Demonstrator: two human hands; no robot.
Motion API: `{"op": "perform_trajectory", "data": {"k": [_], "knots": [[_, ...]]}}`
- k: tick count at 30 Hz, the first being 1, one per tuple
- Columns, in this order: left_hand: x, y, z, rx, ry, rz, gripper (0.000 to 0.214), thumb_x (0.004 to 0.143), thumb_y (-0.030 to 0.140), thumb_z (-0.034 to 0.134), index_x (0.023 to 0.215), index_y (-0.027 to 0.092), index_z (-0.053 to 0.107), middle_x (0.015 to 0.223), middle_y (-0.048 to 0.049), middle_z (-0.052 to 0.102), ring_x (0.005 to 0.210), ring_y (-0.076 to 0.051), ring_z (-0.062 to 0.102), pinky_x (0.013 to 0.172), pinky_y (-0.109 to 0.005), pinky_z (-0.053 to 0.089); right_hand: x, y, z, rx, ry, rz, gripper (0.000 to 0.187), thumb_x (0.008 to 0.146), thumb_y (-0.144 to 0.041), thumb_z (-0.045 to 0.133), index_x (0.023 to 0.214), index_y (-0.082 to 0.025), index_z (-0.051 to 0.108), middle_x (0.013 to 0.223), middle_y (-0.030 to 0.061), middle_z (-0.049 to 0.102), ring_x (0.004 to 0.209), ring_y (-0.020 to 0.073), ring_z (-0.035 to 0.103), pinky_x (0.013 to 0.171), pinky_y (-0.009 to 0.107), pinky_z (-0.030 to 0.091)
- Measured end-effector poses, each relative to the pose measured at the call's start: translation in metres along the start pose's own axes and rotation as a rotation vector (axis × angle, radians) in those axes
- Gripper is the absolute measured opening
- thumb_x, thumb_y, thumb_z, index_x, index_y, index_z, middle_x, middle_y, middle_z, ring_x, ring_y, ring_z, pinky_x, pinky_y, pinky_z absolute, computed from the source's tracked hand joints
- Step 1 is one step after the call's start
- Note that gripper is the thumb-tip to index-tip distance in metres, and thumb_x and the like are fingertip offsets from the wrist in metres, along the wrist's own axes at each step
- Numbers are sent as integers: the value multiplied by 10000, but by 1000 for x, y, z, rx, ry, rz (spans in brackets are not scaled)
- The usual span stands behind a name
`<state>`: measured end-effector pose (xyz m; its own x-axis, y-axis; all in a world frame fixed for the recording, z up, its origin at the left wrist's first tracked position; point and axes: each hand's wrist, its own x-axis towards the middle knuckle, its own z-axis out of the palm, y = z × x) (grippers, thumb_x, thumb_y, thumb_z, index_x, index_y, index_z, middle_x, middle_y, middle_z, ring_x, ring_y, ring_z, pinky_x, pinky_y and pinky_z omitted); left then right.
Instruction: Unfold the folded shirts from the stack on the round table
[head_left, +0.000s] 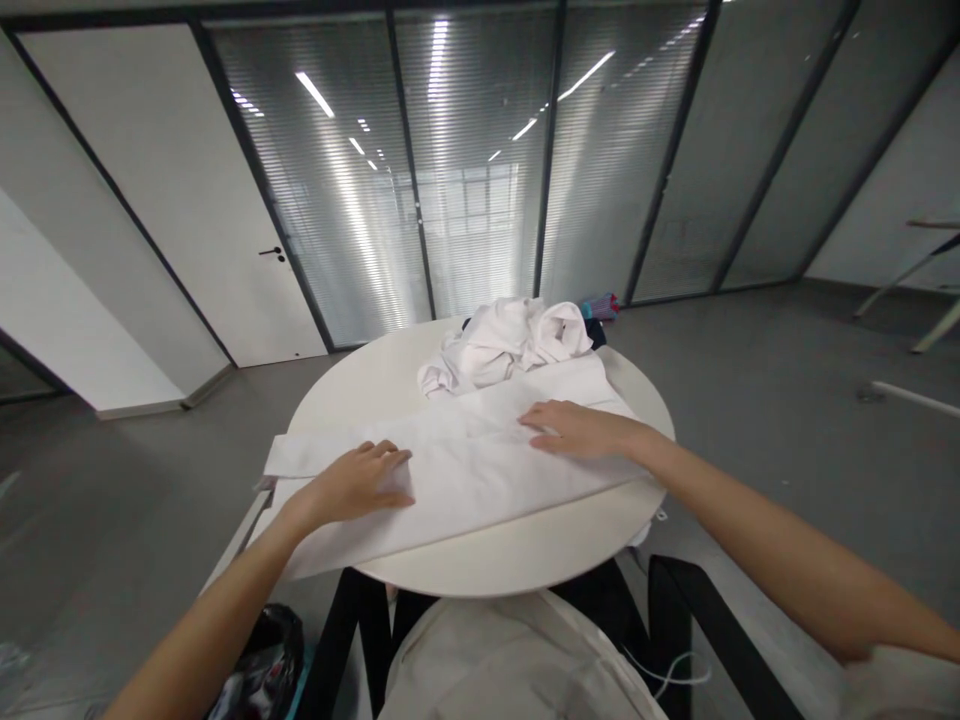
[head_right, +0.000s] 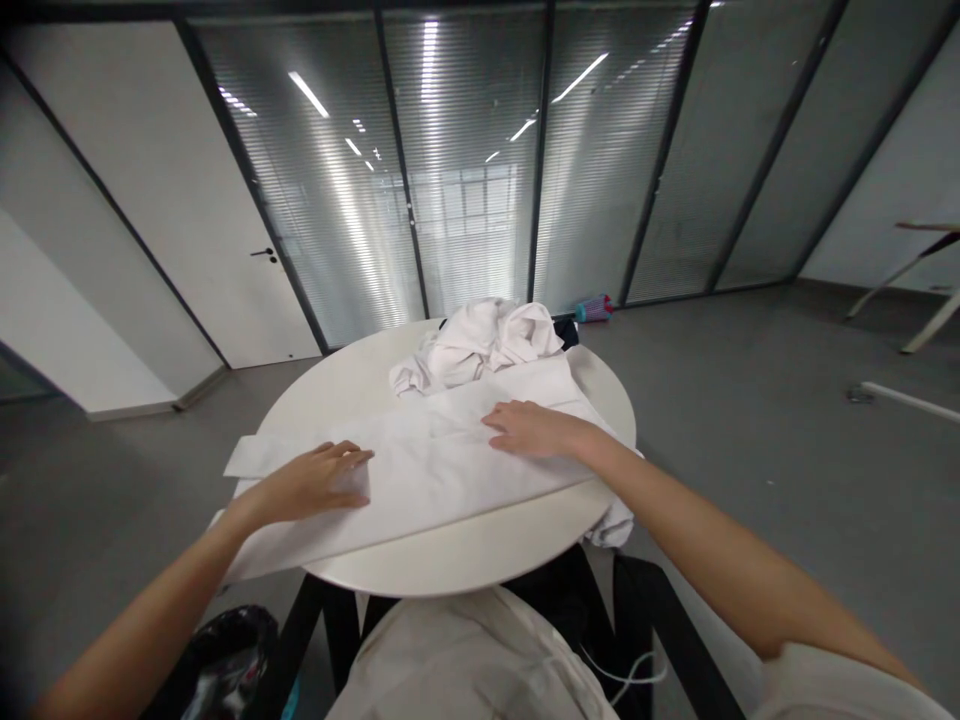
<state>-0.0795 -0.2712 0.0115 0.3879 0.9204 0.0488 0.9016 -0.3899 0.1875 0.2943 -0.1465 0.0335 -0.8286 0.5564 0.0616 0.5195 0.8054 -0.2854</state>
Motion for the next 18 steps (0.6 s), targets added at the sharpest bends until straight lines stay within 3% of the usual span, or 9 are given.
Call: {"op": "perform_trajectory", "data": {"k": [3,7,10,12,13,15,16,18], "knots": [[4,7,4,127,-13,16,524,895,536,647,1283,185,641,1234,-163,666,1102,-319,637,971,-423,474,2,1,7,-27,-5,57,325,931,-313,574,1171,-147,717,1119,147,708,1004,277,660,903,390,483],[-5,19,-14,79,-117,-9,249,972,383,531,1044,179,654,1058,-110,676,915,-255,647,826,-351,465,-14,-13,-21,114,40,61,250,917,-364,589,968,-179,749,881,72,722,802,221,652,731,307,472],[-24,43,-37,-109,-258,58,208,989,378,506,936,214,622,898,-45,668,779,-203,623,698,-291,432,-39,-32,-54,323,-207,69,322,865,-470,670,1017,-204,770,792,43,727,735,203,669,640,268,474],[-38,62,-53,-286,-432,175,194,963,414,577,972,236,654,882,-33,689,780,-193,638,689,-271,447,-53,-41,-69,448,-406,87,398,855,-520,685,1095,-214,771,713,32,720,666,198,676,584,257,476],[-44,71,-60,-376,-519,231,200,948,423,610,1023,250,675,898,-34,708,794,-192,655,703,-265,465,-56,-43,-71,472,-433,92,428,862,-535,676,1134,-218,765,688,30,714,638,196,673,565,256,475],[-52,83,-68,-490,-612,281,256,942,423,633,1142,275,691,941,-40,739,829,-195,687,745,-263,499,-54,-44,-66,408,-333,94,454,873,-530,668,1202,-224,741,710,32,718,636,195,671,575,262,481],[-53,85,-68,-498,-601,273,277,952,418,619,1184,283,689,969,-43,747,848,-197,697,767,-266,509,-49,-43,-59,325,-249,95,457,875,-501,674,1236,-225,724,746,37,723,658,199,672,600,271,487],[-48,80,-62,-429,-465,212,289,979,407,573,1219,287,681,1028,-47,747,893,-201,702,805,-277,518,-33,-40,-40,134,-115,98,478,873,-414,689,1306,-211,679,875,66,731,760,225,680,692,307,506]]}}
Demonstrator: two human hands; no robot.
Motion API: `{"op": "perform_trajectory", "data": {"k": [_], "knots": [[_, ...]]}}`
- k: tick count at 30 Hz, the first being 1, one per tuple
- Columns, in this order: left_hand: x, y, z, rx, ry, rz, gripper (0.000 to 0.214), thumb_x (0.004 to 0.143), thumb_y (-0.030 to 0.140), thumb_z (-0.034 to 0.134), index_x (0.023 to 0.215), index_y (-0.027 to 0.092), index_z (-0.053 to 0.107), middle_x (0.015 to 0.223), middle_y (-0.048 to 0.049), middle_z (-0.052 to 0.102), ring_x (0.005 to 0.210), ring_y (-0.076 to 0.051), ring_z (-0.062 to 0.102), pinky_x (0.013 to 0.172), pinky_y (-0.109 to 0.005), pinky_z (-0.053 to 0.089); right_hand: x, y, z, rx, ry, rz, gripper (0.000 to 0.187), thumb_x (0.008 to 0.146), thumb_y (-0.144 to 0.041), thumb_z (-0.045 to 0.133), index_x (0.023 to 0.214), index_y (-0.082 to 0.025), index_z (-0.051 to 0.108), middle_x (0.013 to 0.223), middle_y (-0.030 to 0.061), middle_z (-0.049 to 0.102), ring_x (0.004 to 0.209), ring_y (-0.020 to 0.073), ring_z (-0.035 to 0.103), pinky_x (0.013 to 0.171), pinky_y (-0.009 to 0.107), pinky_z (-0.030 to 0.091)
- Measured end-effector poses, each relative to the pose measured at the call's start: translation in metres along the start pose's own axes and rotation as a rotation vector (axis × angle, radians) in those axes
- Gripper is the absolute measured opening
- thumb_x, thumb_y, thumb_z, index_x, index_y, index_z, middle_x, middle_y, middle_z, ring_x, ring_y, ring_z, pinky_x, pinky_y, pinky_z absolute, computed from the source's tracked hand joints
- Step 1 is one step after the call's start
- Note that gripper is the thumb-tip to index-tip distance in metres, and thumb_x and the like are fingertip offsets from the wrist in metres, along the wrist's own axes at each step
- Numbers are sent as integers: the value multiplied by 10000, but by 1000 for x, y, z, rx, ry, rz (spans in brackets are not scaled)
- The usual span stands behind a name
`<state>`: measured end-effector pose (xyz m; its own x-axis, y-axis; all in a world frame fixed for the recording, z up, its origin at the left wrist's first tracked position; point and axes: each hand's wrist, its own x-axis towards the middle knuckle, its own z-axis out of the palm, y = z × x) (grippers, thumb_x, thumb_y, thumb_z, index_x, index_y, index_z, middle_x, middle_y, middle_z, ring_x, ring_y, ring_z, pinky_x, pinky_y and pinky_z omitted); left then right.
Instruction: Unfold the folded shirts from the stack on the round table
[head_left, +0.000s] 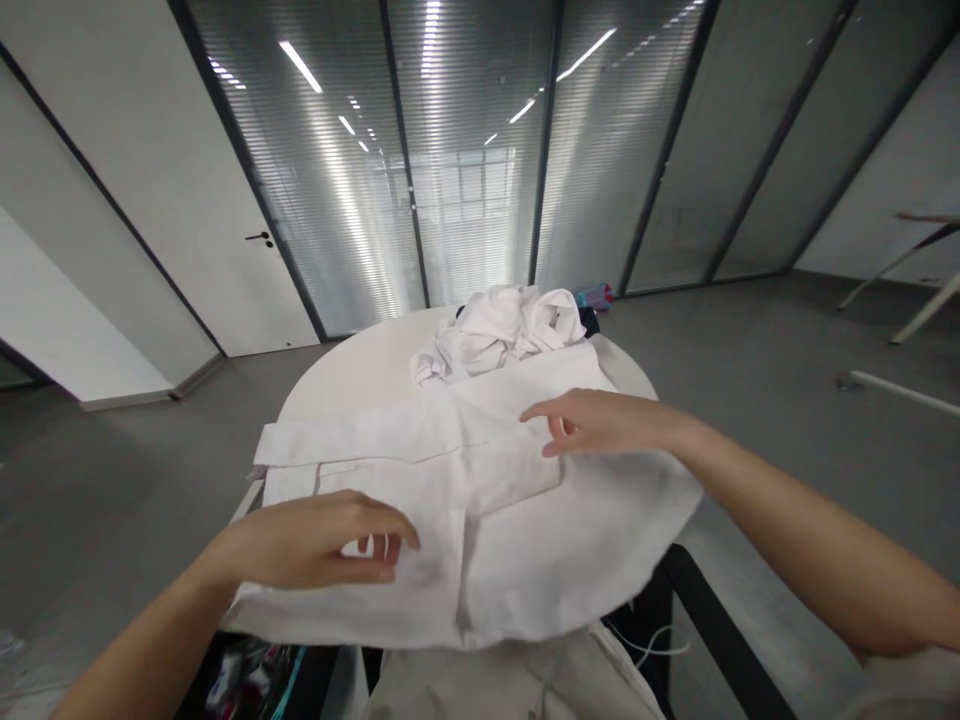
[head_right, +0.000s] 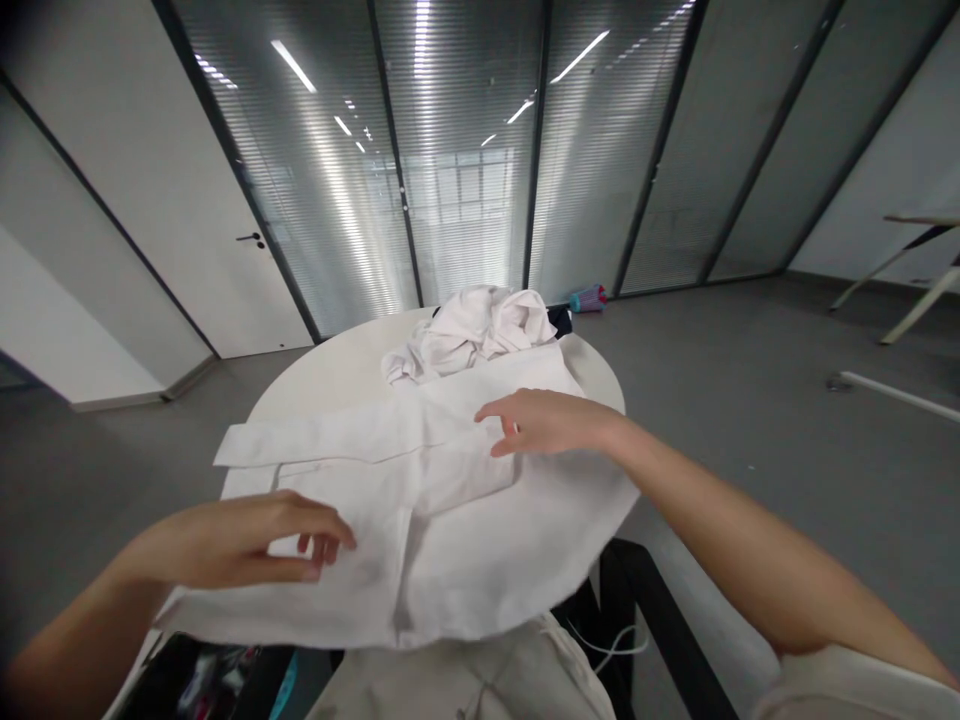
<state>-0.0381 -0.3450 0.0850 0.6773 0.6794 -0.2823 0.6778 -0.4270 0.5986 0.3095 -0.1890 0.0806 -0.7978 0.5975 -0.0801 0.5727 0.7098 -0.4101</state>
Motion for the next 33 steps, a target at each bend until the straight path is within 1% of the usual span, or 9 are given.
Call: {"op": "perform_trajectory", "data": {"k": [5,10,14,18,21,23,27,30,33], "knots": [[39,-66,1,321,405,-96,355,970,385,578,1297,251,622,1303,-94,646,1165,-253,634,1008,-368,482,40,5,33,-119,27,-166,260,920,-302,625,1077,-143,757,1139,160,680,1044,281,643,950,414,474],[76,-116,0,463,488,-86,371,941,376,632,1278,222,639,1334,-110,626,1198,-263,620,1039,-389,467,46,2,34,266,-215,-251,435,1000,-474,498,899,-147,767,921,87,726,807,183,657,759,297,502],[86,-118,-5,560,541,-35,279,1004,263,478,1126,230,727,1187,-98,689,1052,-236,662,946,-368,487,51,9,39,133,7,-166,384,985,-453,531,1109,-152,735,1000,106,707,877,213,657,772,305,491],[86,-108,-25,614,787,-213,295,992,316,489,976,236,773,980,-103,702,873,-254,675,794,-349,480,63,15,47,-247,140,16,251,917,-297,616,1119,-200,729,994,103,717,930,265,669,789,319,464],[91,-98,-42,517,1029,-403,309,1004,365,472,1117,246,734,806,-70,711,775,-269,689,730,-340,463,74,10,37,-261,270,177,266,970,-272,488,1002,-211,745,883,87,738,879,257,690,755,305,457],[99,-90,-42,398,1105,-350,344,999,370,484,1280,241,634,806,-41,724,762,-248,697,731,-323,476,83,5,24,-167,436,230,291,977,-252,449,1038,-199,729,860,78,746,855,244,698,761,300,468],[121,-72,-12,327,817,-105,465,933,511,606,1311,240,577,1122,-79,733,913,-242,713,826,-346,531,109,3,4,-26,645,116,404,969,-205,429,1320,-140,619,1086,118,744,1011,249,687,919,338,484],[134,-66,18,489,590,-122,551,888,568,668,1282,187,609,1289,-166,664,1077,-328,677,919,-443,528,127,12,9,-104,625,22,632,939,-275,525,1514,-49,394,1334,224,615,1267,323,561,1069,439,428],[139,-65,32,605,525,-132,421,942,446,645,1234,144,635,1278,-188,645,1095,-345,651,932,-472,523,137,25,25,-198,576,-45,875,893,-343,614,1593,-49,179,1463,263,480,1432,380,371,1139,534,349]]}}
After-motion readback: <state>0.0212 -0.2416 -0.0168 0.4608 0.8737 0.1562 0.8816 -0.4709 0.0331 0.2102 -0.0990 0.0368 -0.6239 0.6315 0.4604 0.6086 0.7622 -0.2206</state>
